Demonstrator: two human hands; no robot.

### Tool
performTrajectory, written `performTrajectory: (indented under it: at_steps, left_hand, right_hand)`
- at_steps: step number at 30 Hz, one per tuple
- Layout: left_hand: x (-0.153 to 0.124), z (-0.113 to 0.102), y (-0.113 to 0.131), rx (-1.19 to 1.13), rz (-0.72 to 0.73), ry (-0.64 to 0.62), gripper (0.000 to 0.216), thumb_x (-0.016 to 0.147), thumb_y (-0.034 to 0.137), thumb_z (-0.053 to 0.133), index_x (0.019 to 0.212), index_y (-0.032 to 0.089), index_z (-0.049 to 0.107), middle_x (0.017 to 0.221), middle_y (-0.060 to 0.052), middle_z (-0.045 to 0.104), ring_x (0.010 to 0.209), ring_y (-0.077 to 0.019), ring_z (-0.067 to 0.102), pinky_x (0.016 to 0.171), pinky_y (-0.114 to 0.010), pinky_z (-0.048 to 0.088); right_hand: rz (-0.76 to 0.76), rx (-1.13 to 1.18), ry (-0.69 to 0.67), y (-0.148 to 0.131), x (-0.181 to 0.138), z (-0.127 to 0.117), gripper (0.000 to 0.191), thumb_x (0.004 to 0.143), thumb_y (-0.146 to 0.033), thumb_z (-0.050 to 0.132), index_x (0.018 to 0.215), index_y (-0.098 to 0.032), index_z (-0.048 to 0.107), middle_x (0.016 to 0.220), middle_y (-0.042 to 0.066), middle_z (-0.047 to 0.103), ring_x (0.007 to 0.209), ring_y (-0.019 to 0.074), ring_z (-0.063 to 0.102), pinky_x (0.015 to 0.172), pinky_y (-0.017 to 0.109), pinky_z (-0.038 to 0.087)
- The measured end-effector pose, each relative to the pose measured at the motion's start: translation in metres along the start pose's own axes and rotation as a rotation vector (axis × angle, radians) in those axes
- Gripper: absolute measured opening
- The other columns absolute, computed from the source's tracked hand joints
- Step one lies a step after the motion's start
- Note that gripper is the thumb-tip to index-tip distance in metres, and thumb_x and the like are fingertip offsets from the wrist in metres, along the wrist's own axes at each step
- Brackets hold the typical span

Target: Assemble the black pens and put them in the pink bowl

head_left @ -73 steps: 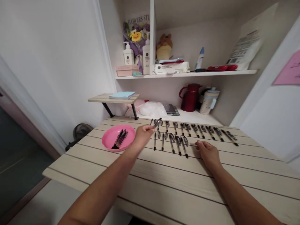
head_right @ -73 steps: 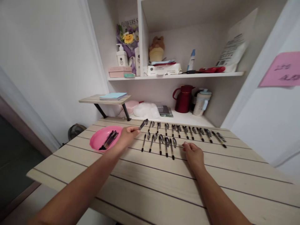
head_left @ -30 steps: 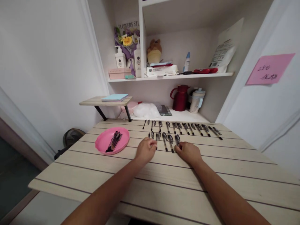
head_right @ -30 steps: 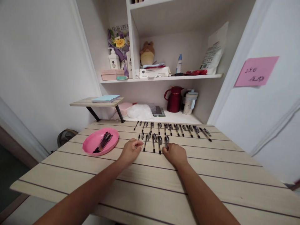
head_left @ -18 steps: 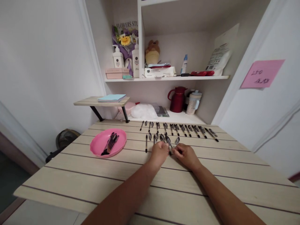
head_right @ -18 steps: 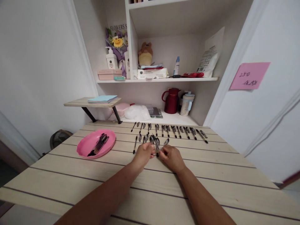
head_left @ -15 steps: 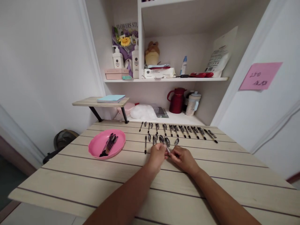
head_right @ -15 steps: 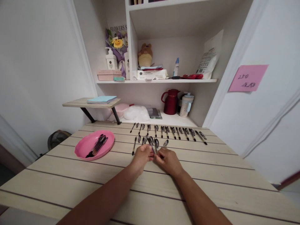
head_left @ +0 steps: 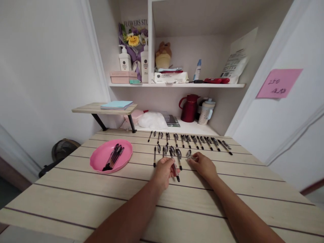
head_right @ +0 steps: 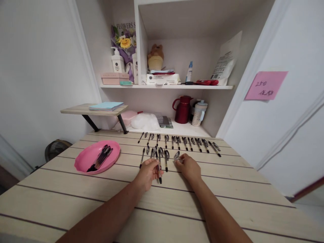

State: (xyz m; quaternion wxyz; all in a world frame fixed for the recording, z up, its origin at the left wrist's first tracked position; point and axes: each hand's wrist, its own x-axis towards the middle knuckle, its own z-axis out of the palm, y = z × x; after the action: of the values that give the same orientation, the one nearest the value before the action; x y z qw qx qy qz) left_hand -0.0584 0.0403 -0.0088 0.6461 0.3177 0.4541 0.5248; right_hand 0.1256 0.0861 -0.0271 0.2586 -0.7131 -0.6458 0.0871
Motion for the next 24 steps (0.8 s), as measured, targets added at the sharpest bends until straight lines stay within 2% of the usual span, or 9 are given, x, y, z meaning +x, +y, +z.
performTrajectory:
  at_steps: [2,5,8,13,15,18,21,24]
  left_hand:
    - [-0.001,0.0,-0.001,0.016,0.01,-0.011,0.029,0.065,0.04,0.062,0.076,0.017,0.048,0.058,0.003,0.055,0.047,-0.011,0.057,0.048,-0.021,0.043]
    - [-0.003,0.0,-0.002,0.03,0.019,-0.022,0.032,0.063,0.042,0.064,0.076,0.017,0.048,0.058,0.003,0.055,0.047,-0.0109,0.057,0.048,-0.021,0.043]
    - [-0.004,-0.001,-0.002,0.035,0.024,-0.042,0.032,0.063,0.042,0.063,0.076,0.017,0.047,0.059,0.002,0.055,0.048,-0.0111,0.057,0.048,-0.021,0.042]
    - [-0.006,-0.001,-0.002,0.06,0.014,-0.13,0.033,0.061,0.043,0.063,0.075,0.018,0.046,0.061,0.002,0.056,0.049,-0.012,0.057,0.046,-0.021,0.041]
    - [-0.006,0.0,-0.003,0.088,0.001,-0.167,0.033,0.061,0.043,0.063,0.075,0.018,0.047,0.061,0.002,0.056,0.048,-0.0114,0.056,0.045,-0.021,0.041]
    - [-0.005,0.002,-0.006,0.146,-0.005,-0.209,0.031,0.062,0.041,0.063,0.076,0.018,0.048,0.059,0.003,0.056,0.041,-0.0079,0.051,0.042,-0.02,0.039]
    - [-0.004,0.003,-0.009,0.193,0.025,-0.232,0.027,0.064,0.039,0.06,0.075,0.018,0.049,0.057,0.004,0.054,0.036,-0.0057,0.046,0.038,-0.018,0.034]
    - [-0.004,0.004,-0.008,0.209,0.049,-0.225,0.025,0.065,0.039,0.059,0.074,0.018,0.048,0.055,0.005,0.052,0.034,-0.0048,0.044,0.035,-0.017,0.031]
  right_hand:
    - [-0.011,-0.055,-0.015,-0.01,0.003,0.002,0.031,0.07,-0.046,0.054,0.087,-0.021,0.061,0.074,0.005,0.066,0.068,0.0187,0.059,0.053,0.025,0.032]
    - [-0.021,-0.118,-0.026,-0.016,0.01,0.004,0.022,0.072,-0.039,0.052,0.078,-0.02,0.061,0.074,0.006,0.066,0.069,0.0184,0.058,0.054,0.025,0.031]
    - [-0.061,-0.118,-0.053,-0.01,0.012,0.002,0.014,0.072,-0.03,0.05,0.067,-0.02,0.06,0.066,0.004,0.064,0.064,0.0171,0.056,0.053,0.025,0.031]
    - [-0.132,-0.031,-0.109,0.007,0.008,-0.007,0.008,0.059,-0.013,0.052,0.056,-0.019,0.056,0.056,0.002,0.06,0.054,0.0144,0.052,0.053,0.024,0.032]
    - [-0.095,0.11,-0.124,0.009,0.007,-0.01,0.007,0.059,-0.014,0.053,0.057,-0.019,0.058,0.052,0.001,0.058,0.052,0.0145,0.051,0.052,0.025,0.034]
    - [0.042,0.552,-0.202,0.001,0.006,-0.015,0.01,0.067,-0.028,0.055,0.064,-0.019,0.06,0.049,0.0,0.057,0.047,0.0136,0.049,0.047,0.025,0.035]
    - [0.129,0.999,-0.226,-0.018,0.005,-0.022,0.019,0.065,-0.037,0.064,0.071,-0.019,0.06,0.062,0.002,0.063,0.048,0.0107,0.05,0.045,0.022,0.035]
    - [0.152,1.22,-0.198,-0.036,0.002,-0.03,0.026,0.06,-0.038,0.071,0.074,-0.019,0.06,0.076,0.003,0.067,0.05,0.0082,0.051,0.042,0.02,0.034]
